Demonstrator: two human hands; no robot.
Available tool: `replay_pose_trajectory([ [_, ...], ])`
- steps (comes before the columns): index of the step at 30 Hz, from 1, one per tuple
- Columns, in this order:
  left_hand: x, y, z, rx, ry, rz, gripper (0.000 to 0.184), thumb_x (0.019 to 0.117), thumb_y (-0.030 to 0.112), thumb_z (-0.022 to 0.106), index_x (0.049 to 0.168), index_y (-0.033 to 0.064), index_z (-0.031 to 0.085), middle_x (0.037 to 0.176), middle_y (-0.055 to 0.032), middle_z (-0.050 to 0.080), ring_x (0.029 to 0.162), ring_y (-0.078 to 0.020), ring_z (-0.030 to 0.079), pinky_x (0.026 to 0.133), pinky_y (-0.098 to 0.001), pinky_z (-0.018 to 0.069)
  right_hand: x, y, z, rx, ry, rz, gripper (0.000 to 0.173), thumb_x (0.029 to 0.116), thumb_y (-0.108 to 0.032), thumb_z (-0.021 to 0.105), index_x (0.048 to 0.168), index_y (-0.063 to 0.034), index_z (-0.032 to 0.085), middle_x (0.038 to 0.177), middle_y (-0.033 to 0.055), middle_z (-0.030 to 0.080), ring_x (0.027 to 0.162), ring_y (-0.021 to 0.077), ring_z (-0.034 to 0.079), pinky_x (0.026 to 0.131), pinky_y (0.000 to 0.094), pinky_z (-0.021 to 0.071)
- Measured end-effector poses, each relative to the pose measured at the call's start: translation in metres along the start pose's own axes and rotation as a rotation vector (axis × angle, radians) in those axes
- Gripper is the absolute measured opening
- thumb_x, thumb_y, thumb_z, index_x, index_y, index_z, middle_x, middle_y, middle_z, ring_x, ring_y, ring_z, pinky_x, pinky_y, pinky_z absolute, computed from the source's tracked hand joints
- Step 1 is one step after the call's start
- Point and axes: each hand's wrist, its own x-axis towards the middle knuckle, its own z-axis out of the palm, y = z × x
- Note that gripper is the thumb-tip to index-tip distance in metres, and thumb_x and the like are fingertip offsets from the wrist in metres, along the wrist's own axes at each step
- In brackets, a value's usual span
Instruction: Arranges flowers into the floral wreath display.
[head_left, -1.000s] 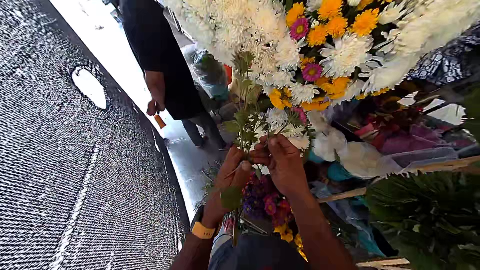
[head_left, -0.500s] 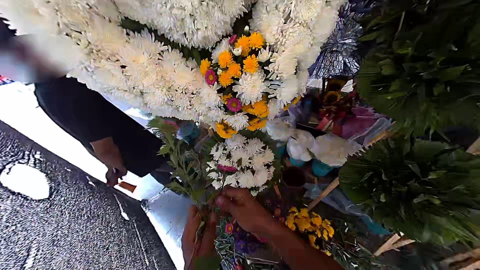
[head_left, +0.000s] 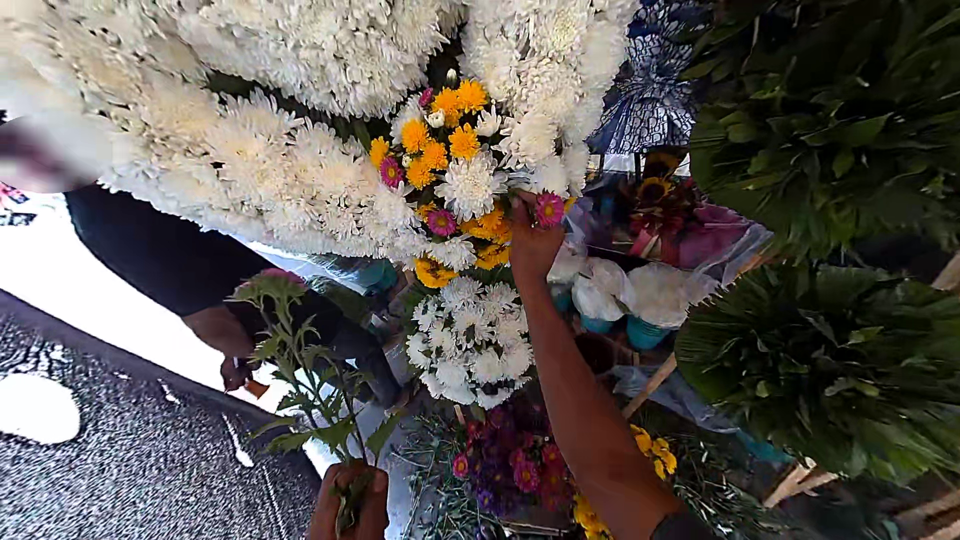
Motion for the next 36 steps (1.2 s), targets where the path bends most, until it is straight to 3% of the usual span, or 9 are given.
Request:
replay_pose_trajectory([
  [5,-0.003,-0.007,-0.008,-0.013,0.005,-0.025,0.014,0.0964,0.018,0.061,0.103,0.0063,0.059,0.077,0.0106,0.060,0.058,0.0017,0.054,0.052,-0.0188,0.0495,0.025,-0.003,0.026,-0.414,-0.072,0.103,0.025,0.0952,-0.017,0.070,0.110,0.0027,0.070,0.096,0.0163,0.074,0.093,0.0248,0.072,0.089,0.0454,0.0567],
  [12,0.000,-0.018,-0.014,-0.038,0.005,-0.044,0.017,0.0970,0.020,0.062,0.106,0.0060,0.060,0.079,0.0100,0.061,0.059,0.0010,0.055,0.053,-0.0198,0.0502,0.023,-0.003,0.024,-0.386,0.009,0.044,0.025,0.0948,-0.022,0.073,0.107,-0.0003,0.070,0.091,0.0114,0.073,0.085,0.0190,0.071,0.082,0.0405,0.0580],
  [16,0.003,-0.018,-0.015,-0.056,-0.017,-0.092,0.019,0.0959,0.019,0.061,0.107,0.0035,0.057,0.079,0.0098,0.061,0.059,0.0015,0.055,0.053,-0.0200,0.0509,0.031,-0.004,0.027,-0.518,-0.112,0.135,0.033,0.0927,-0.015,0.071,0.119,0.0050,0.066,0.108,0.0216,0.071,0.107,0.0328,0.069,0.097,0.0517,0.0532],
  [22,0.009,-0.021,-0.013,-0.025,-0.032,-0.087,0.021,0.0955,0.018,0.060,0.107,0.0005,0.057,0.077,0.0073,0.061,0.056,0.0001,0.055,0.050,-0.0209,0.0507,0.042,-0.003,0.029,-0.594,-0.203,0.148,0.034,0.0894,-0.013,0.074,0.117,0.0053,0.067,0.109,0.0227,0.071,0.108,0.0348,0.068,0.097,0.0545,0.0528],
  [24,0.010,-0.023,-0.013,-0.026,-0.016,-0.083,0.024,0.0942,0.014,0.061,0.113,0.0020,0.053,0.085,0.0066,0.061,0.059,0.0009,0.055,0.052,-0.0198,0.0507,0.032,-0.015,0.016,-0.539,-0.285,0.153,0.034,0.0917,-0.011,0.071,0.122,0.0013,0.065,0.109,0.0192,0.072,0.101,0.0303,0.070,0.091,0.0503,0.0567],
  [26,0.013,-0.029,-0.013,-0.028,0.042,-0.065,0.031,0.0925,0.008,0.058,0.119,-0.0020,0.047,0.093,0.0031,0.059,0.066,0.0000,0.056,0.056,-0.0208,0.0512,0.004,-0.036,-0.010,-0.444,-0.340,0.166,0.044,0.0978,-0.019,0.068,0.139,-0.0116,0.056,0.115,0.0149,0.070,0.083,0.0266,0.071,0.068,0.0451,0.0614],
  [29,0.015,-0.036,-0.019,-0.042,0.076,-0.047,0.035,0.0962,0.009,0.058,0.127,-0.0016,0.045,0.099,0.0036,0.059,0.073,0.0009,0.058,0.062,-0.0200,0.0528,-0.018,-0.054,-0.038,-0.476,-0.216,-0.029,0.050,0.0989,-0.031,0.069,0.144,-0.0157,0.053,0.135,0.0076,0.062,0.085,0.0157,0.068,0.065,0.0326,0.0577],
  [32,0.016,-0.033,-0.025,-0.046,0.087,-0.051,0.033,0.0967,0.011,0.058,0.125,-0.0006,0.047,0.097,0.0042,0.059,0.073,0.0010,0.058,0.060,-0.0195,0.0531,0.000,-0.054,-0.043,-0.572,-0.201,-0.362,0.039,0.1009,-0.024,0.066,0.135,-0.0061,0.061,0.128,0.0152,0.060,0.088,0.0165,0.065,0.070,0.0294,0.0568],
  [36,0.019,-0.035,-0.029,-0.004,0.101,-0.021,0.034,0.0948,0.009,0.058,0.124,-0.0049,0.046,0.098,0.0013,0.058,0.075,-0.0005,0.057,0.063,-0.0201,0.0522,0.044,-0.057,-0.026,-0.816,-0.350,-0.729,0.030,0.1001,-0.016,0.066,0.129,-0.0071,0.068,0.121,0.0184,0.061,0.096,0.0271,0.064,0.077,0.0381,0.0569],
])
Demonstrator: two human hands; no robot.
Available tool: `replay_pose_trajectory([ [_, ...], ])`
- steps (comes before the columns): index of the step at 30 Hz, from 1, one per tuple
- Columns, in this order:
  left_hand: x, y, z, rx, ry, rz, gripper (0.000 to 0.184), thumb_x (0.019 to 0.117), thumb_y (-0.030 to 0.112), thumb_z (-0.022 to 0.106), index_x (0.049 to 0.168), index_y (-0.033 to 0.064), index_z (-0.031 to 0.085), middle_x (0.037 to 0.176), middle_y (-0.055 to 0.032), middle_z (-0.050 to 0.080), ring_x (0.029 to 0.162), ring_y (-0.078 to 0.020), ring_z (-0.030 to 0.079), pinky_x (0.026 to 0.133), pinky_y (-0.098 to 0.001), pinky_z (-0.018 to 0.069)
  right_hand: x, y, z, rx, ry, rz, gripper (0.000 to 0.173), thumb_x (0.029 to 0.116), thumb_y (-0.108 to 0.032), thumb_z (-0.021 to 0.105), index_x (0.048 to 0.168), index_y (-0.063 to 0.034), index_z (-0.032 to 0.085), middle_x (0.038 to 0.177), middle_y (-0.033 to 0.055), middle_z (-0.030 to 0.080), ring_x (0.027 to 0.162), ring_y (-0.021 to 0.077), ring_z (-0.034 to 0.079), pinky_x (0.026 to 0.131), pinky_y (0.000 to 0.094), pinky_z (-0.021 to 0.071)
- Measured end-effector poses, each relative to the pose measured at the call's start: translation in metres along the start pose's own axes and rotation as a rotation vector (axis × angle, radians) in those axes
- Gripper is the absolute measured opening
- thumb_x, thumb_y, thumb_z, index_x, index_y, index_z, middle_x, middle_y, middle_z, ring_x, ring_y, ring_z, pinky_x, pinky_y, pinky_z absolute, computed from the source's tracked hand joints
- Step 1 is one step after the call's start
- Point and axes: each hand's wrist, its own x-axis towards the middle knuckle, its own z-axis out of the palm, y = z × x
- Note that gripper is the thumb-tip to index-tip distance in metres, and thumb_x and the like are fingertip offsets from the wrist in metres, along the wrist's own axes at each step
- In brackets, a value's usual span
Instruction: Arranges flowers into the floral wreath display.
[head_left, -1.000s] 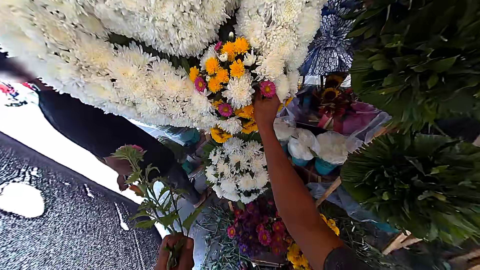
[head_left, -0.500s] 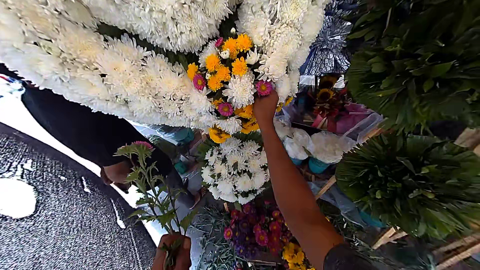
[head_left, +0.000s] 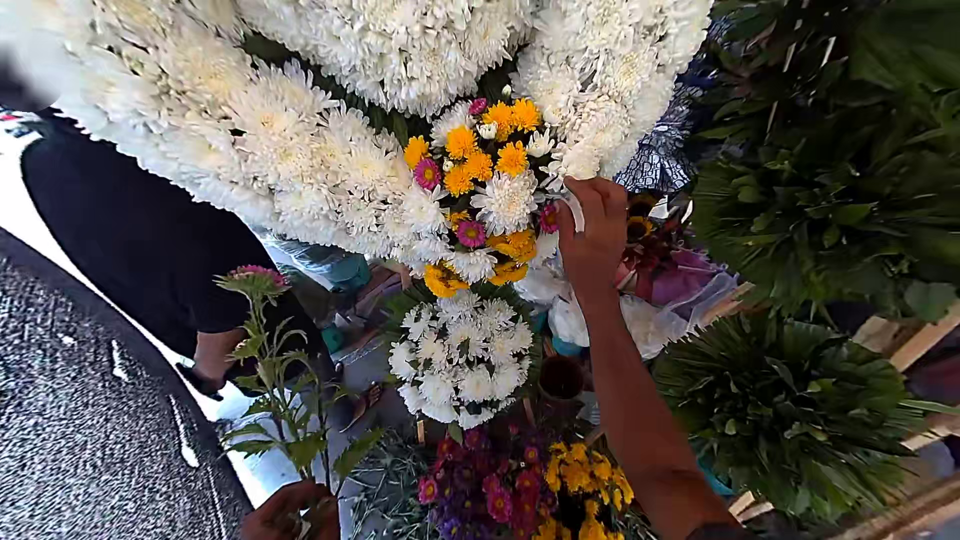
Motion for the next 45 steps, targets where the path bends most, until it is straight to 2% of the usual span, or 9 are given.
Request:
replay_pose_trajectory([
  [5,0.001,-0.001,0.001,0.009,0.010,-0.055,0.041,0.0950,0.008,0.058,0.127,-0.0112,0.043,0.100,-0.0049,0.058,0.078,-0.0034,0.058,0.067,-0.0234,0.0536,0.029,0.011,0.015,-0.232,0.018,-0.131,0.016,0.1027,-0.017,0.061,0.104,-0.0113,0.075,0.111,0.0120,0.070,0.098,0.0315,0.066,0.078,0.0450,0.0538],
  [10,0.006,0.003,0.001,-0.056,0.064,-0.127,0.048,0.0942,0.005,0.054,0.135,-0.0122,0.036,0.096,0.0009,0.058,0.073,0.0009,0.059,0.060,-0.0202,0.0531,0.015,0.000,-0.003,-0.214,-0.090,-0.077,0.023,0.1079,-0.017,0.050,0.121,-0.0040,0.064,0.130,0.0112,0.068,0.112,0.0331,0.066,0.088,0.0513,0.0534],
  [14,0.005,-0.007,-0.004,-0.015,0.008,-0.077,0.059,0.0979,0.008,0.053,0.148,-0.0155,0.030,0.096,-0.0072,0.062,0.071,-0.0021,0.058,0.060,-0.0224,0.0530,-0.005,-0.020,-0.043,0.197,-0.035,0.030,0.019,0.1040,-0.014,0.059,0.118,-0.0020,0.065,0.121,0.0081,0.070,0.106,0.0163,0.069,0.091,0.0358,0.0584],
  [19,-0.005,0.004,0.003,-0.010,-0.068,-0.080,0.049,0.0994,0.011,0.055,0.142,-0.0109,0.046,0.099,-0.0095,0.067,0.076,-0.0028,0.061,0.067,-0.0228,0.0551,-0.061,-0.050,-0.097,0.500,-0.898,0.203,0.042,0.0941,-0.040,0.072,0.125,-0.0112,0.070,0.115,0.0032,0.073,0.096,0.0116,0.070,0.086,0.0339,0.0604],
  [24,-0.011,-0.012,0.017,0.017,-0.085,0.035,0.046,0.1003,0.024,0.060,0.140,0.0014,0.057,0.102,-0.0052,0.071,0.084,-0.0008,0.065,0.076,-0.0196,0.0564,-0.101,-0.124,-0.047,0.994,-0.748,0.399,0.026,0.1041,-0.025,0.059,0.111,-0.0023,0.070,0.104,0.0045,0.074,0.090,0.0124,0.072,0.081,0.0319,0.0627],
  [33,-0.017,-0.024,0.022,0.425,-0.164,0.191,0.056,0.0878,0.020,0.059,0.144,0.0134,0.060,0.099,-0.0135,0.067,0.068,-0.0214,0.063,0.054,-0.0427,0.0529,-0.105,-0.165,0.013,1.150,-0.812,0.903,0.022,0.1051,-0.017,0.057,0.117,-0.0024,0.068,0.109,0.0097,0.070,0.092,0.0187,0.070,0.079,0.0363,0.0614],
  [38,-0.018,-0.029,0.018,0.465,-0.159,0.178,0.051,0.0924,0.019,0.054,0.143,0.0154,0.062,0.096,-0.0106,0.066,0.066,-0.0197,0.060,0.052,-0.0407,0.0503,-0.124,-0.155,0.025,1.614,-0.939,1.249,0.044,0.1132,-0.029,0.026,0.125,-0.0012,0.058,0.109,0.0131,0.068,0.093,0.0221,0.070,0.085,0.0399,0.0596],
  [41,-0.016,-0.027,0.021,0.504,-0.118,0.175,0.049,0.0931,0.015,0.053,0.141,0.0180,0.064,0.094,-0.0090,0.064,0.063,-0.0192,0.059,0.050,-0.0401,0.0489,-0.141,-0.156,0.020,1.660,-1.030,1.167,0.027,0.1046,-0.005,0.041,0.123,0.0007,0.060,0.117,0.0131,0.070,0.100,0.0210,0.070,0.091,0.0394,0.0585],
  [45,-0.017,-0.021,0.023,0.569,-0.116,0.111,0.047,0.0950,0.015,0.052,0.140,0.0205,0.064,0.097,-0.0088,0.066,0.067,-0.0210,0.062,0.052,-0.0431,0.0517,-0.158,-0.164,0.010,1.507,-0.917,1.010,0.019,0.1005,-0.002,0.059,0.117,0.0057,0.063,0.111,0.0141,0.072,0.098,0.0213,0.072,0.092,0.0388,0.0606],
])
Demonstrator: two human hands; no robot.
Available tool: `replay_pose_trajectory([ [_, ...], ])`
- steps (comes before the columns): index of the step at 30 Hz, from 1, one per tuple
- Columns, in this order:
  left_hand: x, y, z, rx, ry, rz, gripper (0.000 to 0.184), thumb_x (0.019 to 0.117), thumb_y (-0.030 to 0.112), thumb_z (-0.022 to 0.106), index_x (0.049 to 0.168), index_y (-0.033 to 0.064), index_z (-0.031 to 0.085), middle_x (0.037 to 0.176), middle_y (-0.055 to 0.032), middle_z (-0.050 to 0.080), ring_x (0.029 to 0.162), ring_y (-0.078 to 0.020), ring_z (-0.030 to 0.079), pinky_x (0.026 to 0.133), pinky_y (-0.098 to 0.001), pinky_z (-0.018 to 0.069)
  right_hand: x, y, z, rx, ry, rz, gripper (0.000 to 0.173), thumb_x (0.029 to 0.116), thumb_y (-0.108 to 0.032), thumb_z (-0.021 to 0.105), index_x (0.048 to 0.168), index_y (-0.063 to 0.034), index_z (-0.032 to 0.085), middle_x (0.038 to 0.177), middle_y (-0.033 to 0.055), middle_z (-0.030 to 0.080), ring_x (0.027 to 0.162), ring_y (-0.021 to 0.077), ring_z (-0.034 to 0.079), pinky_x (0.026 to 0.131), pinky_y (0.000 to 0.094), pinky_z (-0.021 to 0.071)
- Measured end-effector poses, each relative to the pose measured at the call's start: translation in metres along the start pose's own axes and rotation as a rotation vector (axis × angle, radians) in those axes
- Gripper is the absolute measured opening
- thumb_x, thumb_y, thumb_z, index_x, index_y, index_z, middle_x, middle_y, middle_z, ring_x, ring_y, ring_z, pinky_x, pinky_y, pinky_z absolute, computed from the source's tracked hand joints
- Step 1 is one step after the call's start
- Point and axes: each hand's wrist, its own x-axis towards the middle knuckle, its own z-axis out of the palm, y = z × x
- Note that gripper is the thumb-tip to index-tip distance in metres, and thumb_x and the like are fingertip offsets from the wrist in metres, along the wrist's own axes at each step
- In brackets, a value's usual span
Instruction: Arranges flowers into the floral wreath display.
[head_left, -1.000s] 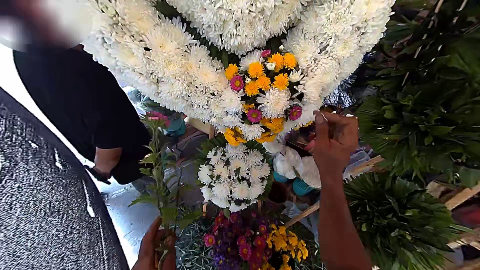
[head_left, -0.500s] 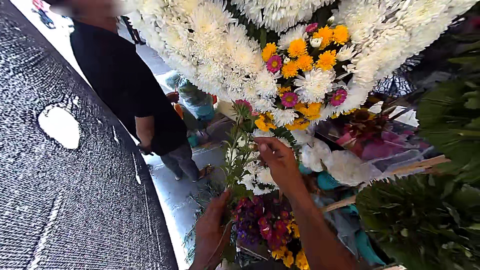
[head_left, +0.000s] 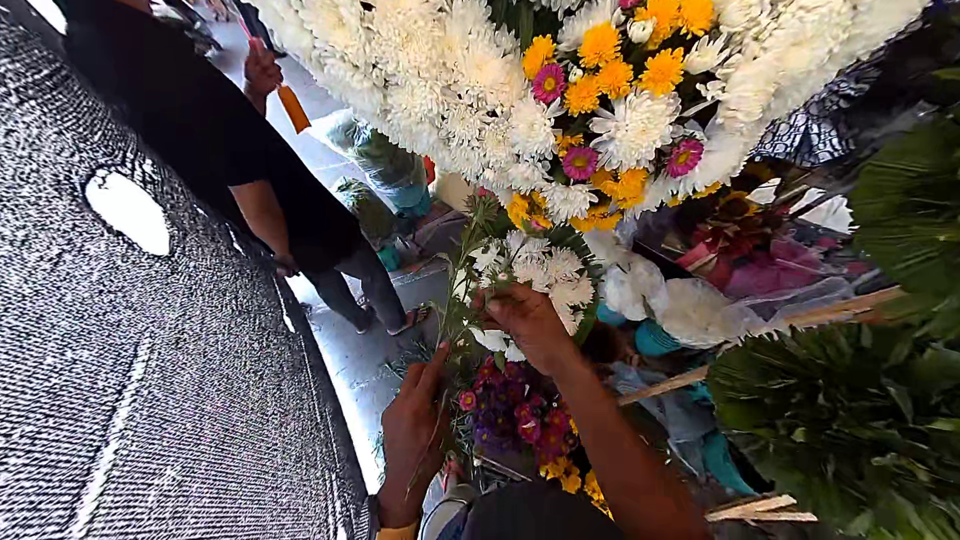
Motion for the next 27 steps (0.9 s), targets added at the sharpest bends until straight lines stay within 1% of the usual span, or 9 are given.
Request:
replay_pose_trajectory([
  [3,-0.001,0.003,0.002,-0.084,-0.032,-0.088,0.046,0.0930,0.015,0.050,0.136,0.0115,0.066,0.101,-0.0140,0.068,0.075,-0.0264,0.066,0.060,-0.0488,0.0539,-0.013,0.007,0.012,-0.121,0.140,-0.128,0.020,0.1006,-0.003,0.060,0.116,0.0093,0.063,0.102,0.0129,0.073,0.090,0.0192,0.073,0.085,0.0374,0.0630],
  [5,0.003,0.004,0.005,-0.351,-0.083,-0.281,0.040,0.0980,0.012,0.053,0.136,0.0018,0.061,0.106,-0.0142,0.070,0.076,-0.0164,0.064,0.066,-0.0379,0.0559,-0.030,0.015,0.019,-0.236,0.178,-0.284,0.020,0.1011,-0.004,0.059,0.115,0.0099,0.065,0.104,0.0129,0.074,0.093,0.0176,0.072,0.088,0.0365,0.0622],
  [7,0.015,0.003,0.006,-0.573,-0.055,-0.406,0.041,0.0986,0.009,0.055,0.139,-0.0018,0.055,0.098,-0.0091,0.068,0.063,-0.0075,0.060,0.056,-0.0278,0.0549,-0.050,0.025,0.027,-0.364,0.125,-0.483,0.022,0.0997,-0.005,0.062,0.115,0.0094,0.067,0.109,0.0145,0.074,0.101,0.0168,0.072,0.094,0.0359,0.0602],
  [9,0.027,0.000,0.005,-0.611,-0.015,-0.405,0.046,0.0973,0.008,0.054,0.141,-0.0032,0.047,0.094,-0.0055,0.064,0.063,-0.0040,0.059,0.056,-0.0246,0.0547,-0.062,0.032,0.029,-0.322,0.099,-0.649,0.021,0.1013,-0.009,0.060,0.114,0.0054,0.069,0.109,0.0150,0.073,0.103,0.0189,0.070,0.095,0.0371,0.0587],
  [12,0.041,-0.002,0.011,-0.421,0.046,-0.430,0.040,0.0971,0.006,0.055,0.134,-0.0060,0.047,0.091,-0.0130,0.063,0.061,-0.0138,0.059,0.053,-0.0349,0.0541,-0.066,0.007,0.020,-0.111,0.314,-0.764,0.017,0.1040,-0.018,0.060,0.118,-0.0106,0.067,0.104,0.0047,0.075,0.092,0.0155,0.074,0.082,0.0331,0.0635],
  [14,0.042,0.008,0.009,-0.363,-0.016,-0.311,0.034,0.0981,0.007,0.051,0.128,-0.0082,0.054,0.101,-0.0190,0.067,0.074,-0.0204,0.065,0.065,-0.0421,0.0570,-0.062,-0.020,0.008,0.056,0.376,-0.637,0.019,0.1029,-0.015,0.061,0.122,-0.0102,0.061,0.103,0.0049,0.075,0.090,0.0175,0.075,0.081,0.0349,0.0647],
  [16,0.040,0.025,0.011,-0.444,-0.128,-0.207,0.035,0.1004,0.015,0.052,0.128,-0.0063,0.056,0.107,-0.0143,0.066,0.080,-0.0140,0.064,0.068,-0.0355,0.0564,-0.057,-0.029,-0.003,0.235,0.369,-0.432,0.015,0.1038,-0.012,0.058,0.117,-0.0071,0.061,0.101,0.0079,0.073,0.090,0.0192,0.074,0.085,0.0368,0.0632],
  [21,0.043,0.056,0.018,-0.760,-0.303,-0.026,0.064,0.0985,0.063,0.053,0.123,0.0043,0.059,0.102,-0.0001,0.061,0.076,-0.0032,0.057,0.065,-0.0222,0.0524,-0.058,-0.018,-0.005,0.338,0.325,-0.158,0.015,0.1055,-0.008,0.051,0.109,-0.0040,0.065,0.098,0.0096,0.072,0.084,0.0158,0.072,0.081,0.0322,0.0620],
  [27,0.026,0.059,0.015,-0.869,-0.376,-0.132,0.061,0.1036,0.063,0.037,0.109,0.0084,0.063,0.084,0.0046,0.060,0.063,-0.0034,0.053,0.055,-0.0210,0.0476,-0.059,-0.018,-0.018,0.324,0.408,-0.072,0.015,0.1046,-0.007,0.053,0.101,-0.0008,0.066,0.089,0.0085,0.071,0.075,0.0128,0.069,0.074,0.0284,0.0607],
])
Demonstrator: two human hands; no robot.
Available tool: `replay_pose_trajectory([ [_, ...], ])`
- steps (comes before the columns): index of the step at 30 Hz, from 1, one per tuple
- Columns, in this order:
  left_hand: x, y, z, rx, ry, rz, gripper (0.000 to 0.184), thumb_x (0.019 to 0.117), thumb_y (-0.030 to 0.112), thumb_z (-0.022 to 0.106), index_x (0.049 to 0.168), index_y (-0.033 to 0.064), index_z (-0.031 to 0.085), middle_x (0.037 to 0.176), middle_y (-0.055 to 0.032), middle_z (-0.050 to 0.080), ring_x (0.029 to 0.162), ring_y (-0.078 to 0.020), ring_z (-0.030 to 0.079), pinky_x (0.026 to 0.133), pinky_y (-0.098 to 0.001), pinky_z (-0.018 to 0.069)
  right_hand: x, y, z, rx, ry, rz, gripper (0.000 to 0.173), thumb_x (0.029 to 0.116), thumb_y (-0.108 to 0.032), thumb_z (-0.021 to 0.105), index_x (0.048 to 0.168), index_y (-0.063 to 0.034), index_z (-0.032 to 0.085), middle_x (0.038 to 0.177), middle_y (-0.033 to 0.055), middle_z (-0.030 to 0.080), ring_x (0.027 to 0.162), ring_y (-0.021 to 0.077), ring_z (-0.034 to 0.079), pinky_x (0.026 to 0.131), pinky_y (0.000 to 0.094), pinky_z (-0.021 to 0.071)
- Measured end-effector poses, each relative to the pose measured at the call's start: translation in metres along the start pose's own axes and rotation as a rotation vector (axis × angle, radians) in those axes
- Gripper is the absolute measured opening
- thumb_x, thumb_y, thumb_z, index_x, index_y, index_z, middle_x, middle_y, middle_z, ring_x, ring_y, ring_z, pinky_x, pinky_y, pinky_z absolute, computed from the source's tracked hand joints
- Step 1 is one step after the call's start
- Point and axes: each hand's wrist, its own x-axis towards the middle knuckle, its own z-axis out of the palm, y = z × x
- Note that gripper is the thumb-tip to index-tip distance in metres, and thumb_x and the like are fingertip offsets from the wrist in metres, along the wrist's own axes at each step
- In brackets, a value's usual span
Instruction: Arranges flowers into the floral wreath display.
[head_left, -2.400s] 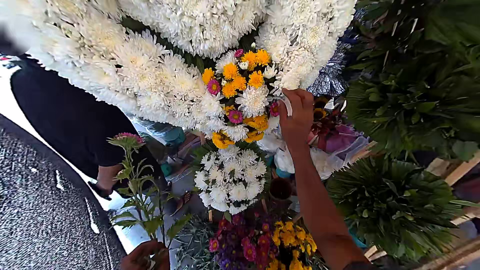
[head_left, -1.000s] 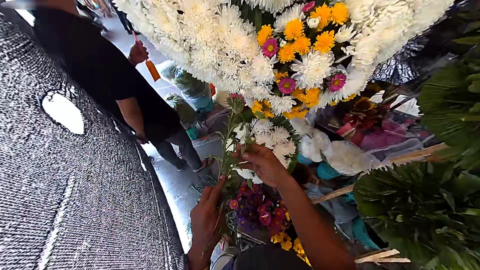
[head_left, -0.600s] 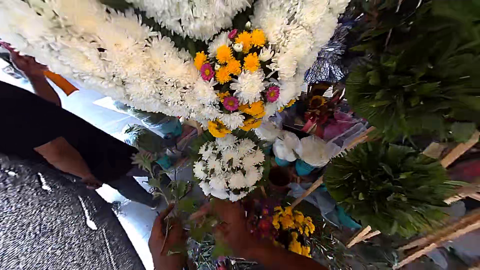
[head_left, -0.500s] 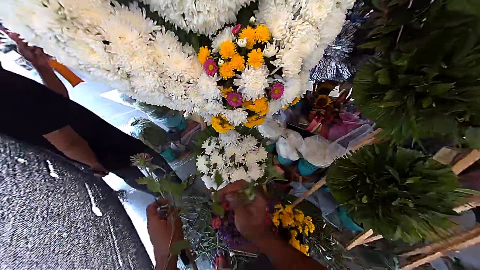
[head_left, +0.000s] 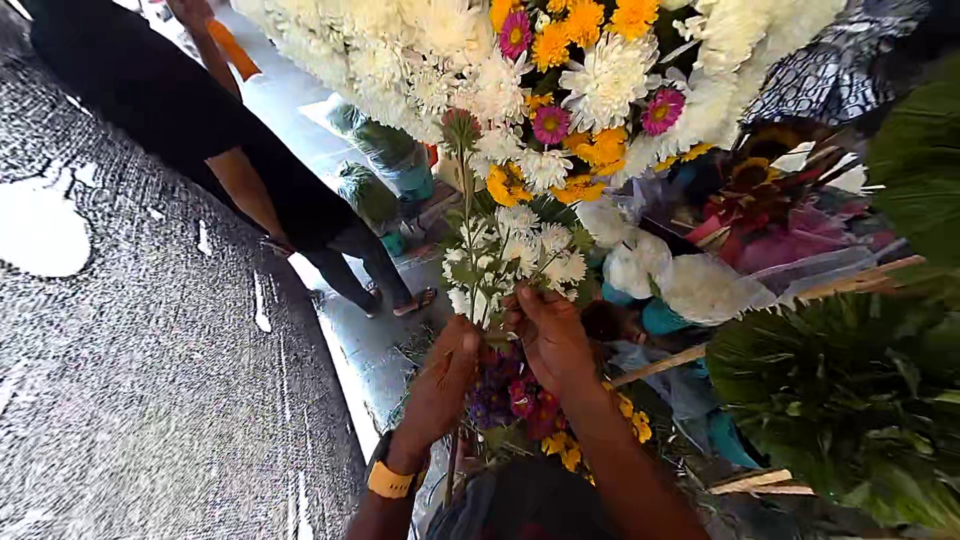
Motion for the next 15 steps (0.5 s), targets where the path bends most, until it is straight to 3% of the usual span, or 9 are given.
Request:
replay_pose_trajectory([
  [1,-0.007,0.003,-0.002,-0.005,0.029,-0.054,0.063,0.1008,0.068,0.038,0.110,0.0113,0.065,0.081,0.0072,0.063,0.059,-0.0018,0.053,0.052,-0.0197,0.0475,0.009,-0.007,-0.006,0.009,0.081,-0.064,0.016,0.1059,-0.009,0.051,0.100,-0.0037,0.065,0.088,0.0055,0.070,0.074,0.0113,0.067,0.073,0.0277,0.0603],
  [3,-0.014,0.003,-0.008,0.094,0.076,-0.045,0.062,0.0959,0.072,0.045,0.112,0.0163,0.067,0.087,0.0084,0.066,0.062,-0.0001,0.055,0.054,-0.0184,0.0486,0.023,-0.025,-0.024,-0.025,0.125,-0.158,0.013,0.1065,-0.011,0.050,0.115,-0.0049,0.057,0.090,0.0052,0.068,0.075,0.0129,0.067,0.074,0.0303,0.0609],
  [5,-0.006,0.006,-0.004,0.271,0.092,0.061,0.061,0.0930,0.067,0.058,0.118,0.0126,0.071,0.106,0.0001,0.063,0.087,-0.0058,0.060,0.073,-0.0240,0.0540,0.016,-0.031,-0.026,-0.125,-0.009,-0.084,0.034,0.1058,-0.010,0.051,0.138,-0.0032,0.042,0.093,0.0080,0.069,0.076,0.0159,0.070,0.073,0.0332,0.0618],
  [6,0.001,0.009,0.004,0.315,0.102,0.107,0.060,0.0922,0.063,0.063,0.117,0.0094,0.072,0.111,-0.0041,0.062,0.096,-0.0088,0.060,0.081,-0.0260,0.0542,0.009,-0.027,-0.021,-0.152,-0.075,-0.028,0.034,0.1063,-0.011,0.050,0.138,-0.0020,0.042,0.093,0.0094,0.070,0.075,0.0177,0.071,0.071,0.0350,0.0622],
  [7,0.007,0.011,0.014,0.338,0.121,0.158,0.054,0.0936,0.057,0.065,0.111,0.0066,0.072,0.110,-0.0051,0.061,0.096,-0.0080,0.059,0.082,-0.0241,0.0540,0.003,-0.022,-0.017,-0.165,-0.131,0.016,0.032,0.1070,-0.013,0.050,0.136,-0.0004,0.044,0.094,0.0113,0.070,0.076,0.0196,0.071,0.072,0.0368,0.0627],
  [9,0.013,0.013,0.030,0.333,0.169,0.233,0.038,0.0987,0.042,0.063,0.096,0.0045,0.069,0.098,-0.0025,0.060,0.081,-0.0023,0.058,0.069,-0.0187,0.0533,0.001,-0.017,-0.015,-0.147,-0.147,-0.001,0.024,0.1058,-0.010,0.053,0.126,0.0027,0.050,0.097,0.0118,0.070,0.076,0.0190,0.071,0.073,0.0363,0.0625],
  [13,0.000,0.012,0.014,0.305,0.183,0.228,0.017,0.1009,0.019,0.057,0.103,0.0039,0.065,0.095,0.0017,0.060,0.073,0.0022,0.057,0.065,-0.0177,0.0535,0.035,-0.074,-0.044,-0.063,0.151,-0.447,0.017,0.1058,-0.009,0.049,0.118,0.0019,0.055,0.099,0.0081,0.069,0.083,0.0151,0.069,0.082,0.0344,0.0607],
  [15,-0.006,0.005,-0.004,0.346,0.207,0.231,0.016,0.1008,0.019,0.057,0.101,0.0045,0.064,0.092,0.0026,0.060,0.070,0.0016,0.056,0.062,-0.0176,0.0519,0.060,-0.124,-0.069,-0.016,0.275,-0.700,0.018,0.1033,-0.008,0.056,0.121,-0.0050,0.053,0.103,0.0064,0.069,0.089,0.0181,0.071,0.088,0.0396,0.0608],
])
